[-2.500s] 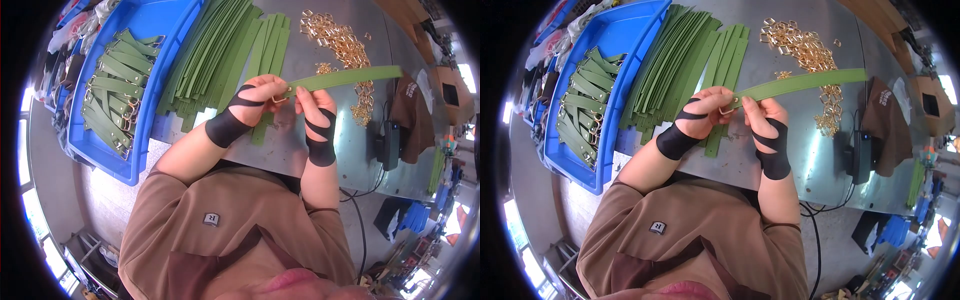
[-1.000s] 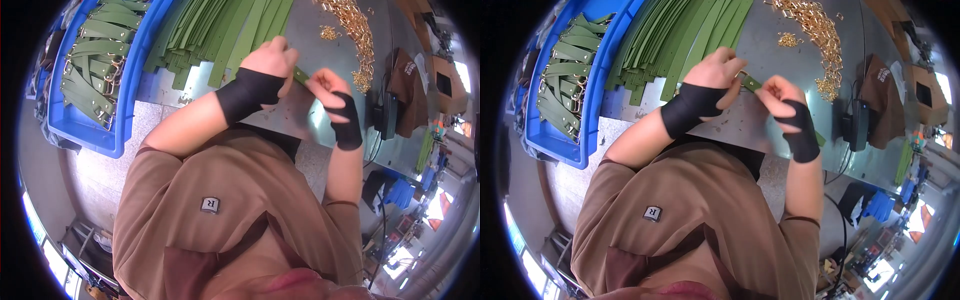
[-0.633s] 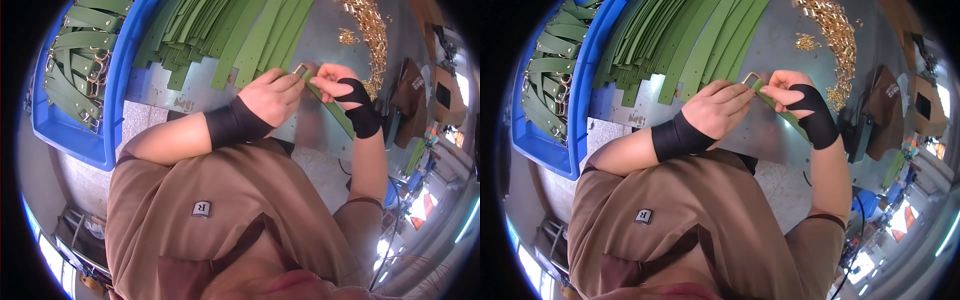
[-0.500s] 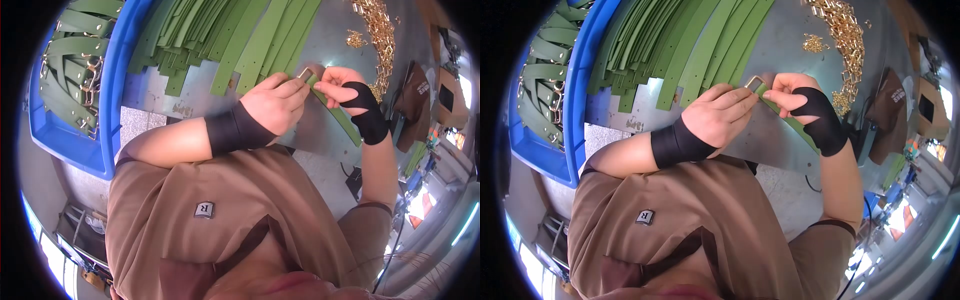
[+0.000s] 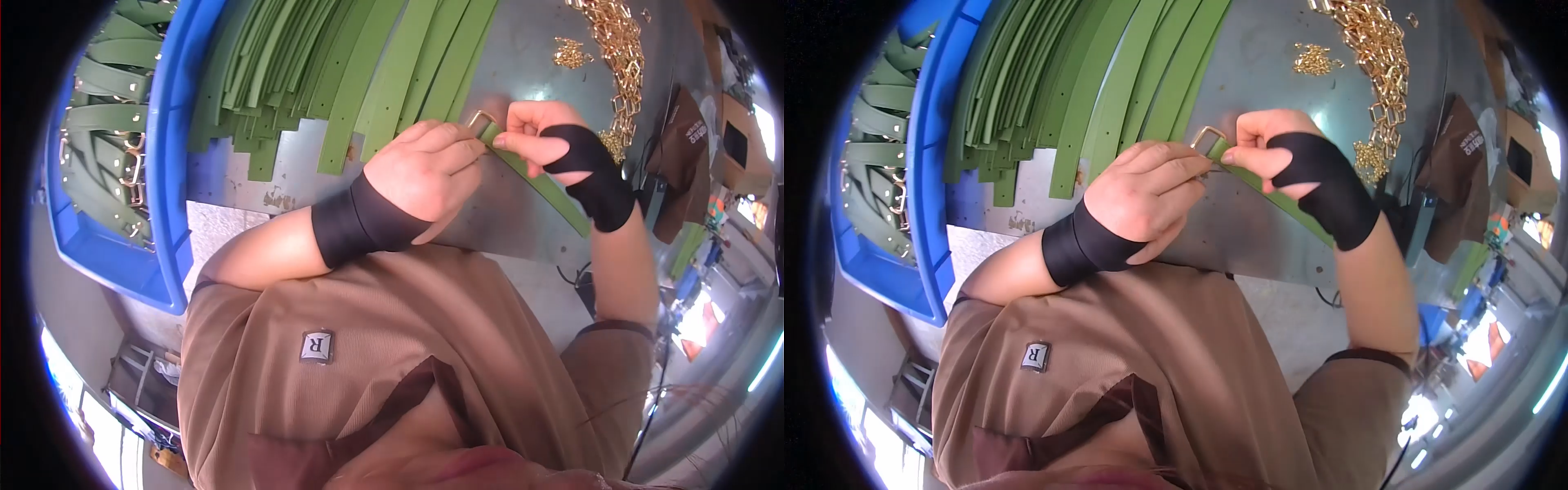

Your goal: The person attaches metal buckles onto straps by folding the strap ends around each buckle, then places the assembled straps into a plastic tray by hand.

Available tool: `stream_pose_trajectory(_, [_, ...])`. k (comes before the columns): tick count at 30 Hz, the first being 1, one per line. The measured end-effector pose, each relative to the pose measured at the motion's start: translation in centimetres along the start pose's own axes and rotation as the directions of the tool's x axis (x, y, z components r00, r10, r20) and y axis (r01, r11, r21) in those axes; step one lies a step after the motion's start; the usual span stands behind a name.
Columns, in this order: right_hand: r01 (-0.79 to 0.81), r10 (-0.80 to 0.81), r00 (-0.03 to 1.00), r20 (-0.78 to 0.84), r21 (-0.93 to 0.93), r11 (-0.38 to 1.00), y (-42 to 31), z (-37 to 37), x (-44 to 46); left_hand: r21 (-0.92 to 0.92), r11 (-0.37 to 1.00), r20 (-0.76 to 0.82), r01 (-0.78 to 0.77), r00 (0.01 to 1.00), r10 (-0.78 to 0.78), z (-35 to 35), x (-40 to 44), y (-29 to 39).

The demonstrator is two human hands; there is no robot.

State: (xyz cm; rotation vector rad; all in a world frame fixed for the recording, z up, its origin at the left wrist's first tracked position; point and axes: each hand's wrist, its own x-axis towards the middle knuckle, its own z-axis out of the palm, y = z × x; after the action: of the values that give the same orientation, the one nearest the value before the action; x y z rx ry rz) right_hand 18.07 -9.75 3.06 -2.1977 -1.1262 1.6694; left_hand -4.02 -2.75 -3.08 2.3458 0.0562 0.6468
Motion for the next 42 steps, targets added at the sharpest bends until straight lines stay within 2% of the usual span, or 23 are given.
stream_pose_trajectory(2, [0.116,-0.096,0.972,-0.214,0.085,0.990,0.8,1.5,-1.3,0.022,1.000,-0.011,-0.016,1.000,0.016,0.1,0.2,0.1])
stream_pose_trajectory(4, [0.341,-0.380,0.815,-0.438,-0.167,0.925,2.2,3.5,-2.4,0.026,0.999,-0.018,0.021,1.000,-0.020,0.0,0.4,0.4])
stream_pose_trajectory(6, [0.259,-0.434,0.738,-0.517,-0.376,0.890,2.7,5.0,-3.5,0.072,0.997,-0.017,0.000,1.000,0.001,0.1,0.6,0.7])
stream_pose_trajectory(11, [0.142,-0.445,0.669,-0.596,-0.485,0.863,3.3,7.2,-4.0,0.176,0.981,-0.126,-0.081,0.986,0.105,-1.5,2.0,2.6])
stream_pose_trajectory(12, [0.068,-0.408,0.679,-0.610,-0.502,0.862,2.9,7.6,-4.7,0.147,0.989,-0.210,-0.014,0.977,0.045,-2.4,2.0,3.1])
stream_pose_trajectory(14, [0.007,-0.459,0.547,-0.700,-0.545,0.839,0.8,8.0,-7.5,0.065,0.992,-0.319,0.110,0.944,-0.084,-4.0,1.9,3.1])
stream_pose_trajectory(15, [0.068,-0.569,0.430,-0.701,-0.603,0.795,-0.4,8.0,-9.5,-0.233,0.914,-0.231,0.333,0.894,-0.384,-4.5,1.7,3.0])
stream_pose_trajectory(16, [0.116,-0.663,0.304,-0.684,-0.664,0.738,-1.5,8.4,-11.1,-0.479,0.700,-0.053,0.530,0.778,-0.626,-5.2,1.9,3.1])
stream_pose_trajectory(18, [0.134,-0.724,0.101,-0.683,-0.711,0.690,-3.8,10.5,-12.4,-0.705,0.347,0.370,0.618,0.739,-0.563,-6.0,2.5,1.3])
stream_pose_trajectory(19, [0.201,-0.748,0.028,-0.663,-0.729,0.654,-4.6,11.6,-12.6,-0.734,0.232,0.473,0.638,0.726,-0.500,-6.2,3.4,2.3])
stream_pose_trajectory(21, [0.297,-0.808,-0.137,-0.573,-0.802,0.518,-5.7,12.6,-11.9,-0.731,-0.194,0.661,0.655,0.608,-0.439,-4.8,5.0,2.4])
stream_pose_trajectory(22, [0.320,-0.835,-0.228,-0.501,-0.848,0.422,-5.8,12.8,-11.2,-0.741,-0.177,0.648,0.648,0.620,-0.442,-5.1,6.1,2.4])
stream_pose_trajectory(24, [0.406,-0.832,-0.237,-0.502,-0.829,0.384,-5.7,13.1,-9.8,-0.735,-0.243,0.667,0.633,0.740,-0.088,-6.1,8.5,2.8])
stream_pose_trajectory(26, [0.431,-0.850,-0.337,-0.405,-0.869,0.243,-5.1,12.9,-8.1,-0.758,-0.205,0.651,0.619,0.741,-0.165,-7.5,10.3,3.9])
stream_pose_trajectory(28, [0.430,-0.861,-0.322,-0.394,-0.871,0.238,-3.9,13.4,-6.1,-0.838,-0.055,0.525,0.543,0.774,-0.355,-8.0,11.5,3.5])
stream_pose_trajectory(31, [0.466,-0.889,-0.246,-0.385,-0.852,0.240,-2.9,13.1,-5.2,-0.843,0.074,0.494,0.533,0.822,-0.284,-7.9,11.7,1.1])
stream_pose_trajectory(32, [0.868,-0.700,0.251,-0.668,-0.166,0.469,-2.1,12.8,-6.1,-0.836,0.131,0.497,0.533,0.836,-0.233,-8.1,11.8,0.7])
stream_pose_trajectory(34, [0.857,-0.395,0.460,-0.795,0.281,0.433,-0.6,11.6,-5.9,-0.793,0.240,0.494,0.560,0.821,-0.286,-9.0,13.0,2.4])
stream_pose_trajectory(36, [0.985,-0.231,0.159,-0.960,0.171,-0.035,0.6,7.9,-6.8,-0.452,0.635,0.610,0.626,0.737,-0.291,-10.1,14.6,3.8])
stream_pose_trajectory(38, [0.913,-0.155,0.392,-0.907,0.404,-0.061,3.6,4.4,-8.2,-0.410,0.698,0.644,0.587,0.728,-0.234,-9.8,16.3,4.5])
stream_pose_trajectory(39, [0.916,-0.152,0.385,-0.910,0.397,-0.062,4.3,3.9,-8.5,-0.173,0.822,0.703,0.542,0.653,-0.282,-9.9,17.6,5.7])
stream_pose_trajectory(40, [0.899,-0.143,0.438,-0.887,0.430,0.087,4.8,3.5,-8.7,0.071,0.892,0.738,0.446,0.578,-0.348,-9.7,18.5,6.4])
stream_pose_trajectory(42, [0.829,-0.128,0.512,-0.849,0.449,0.334,5.6,3.8,-7.8,0.130,0.933,0.765,0.336,0.564,-0.310,-8.3,19.4,5.4])
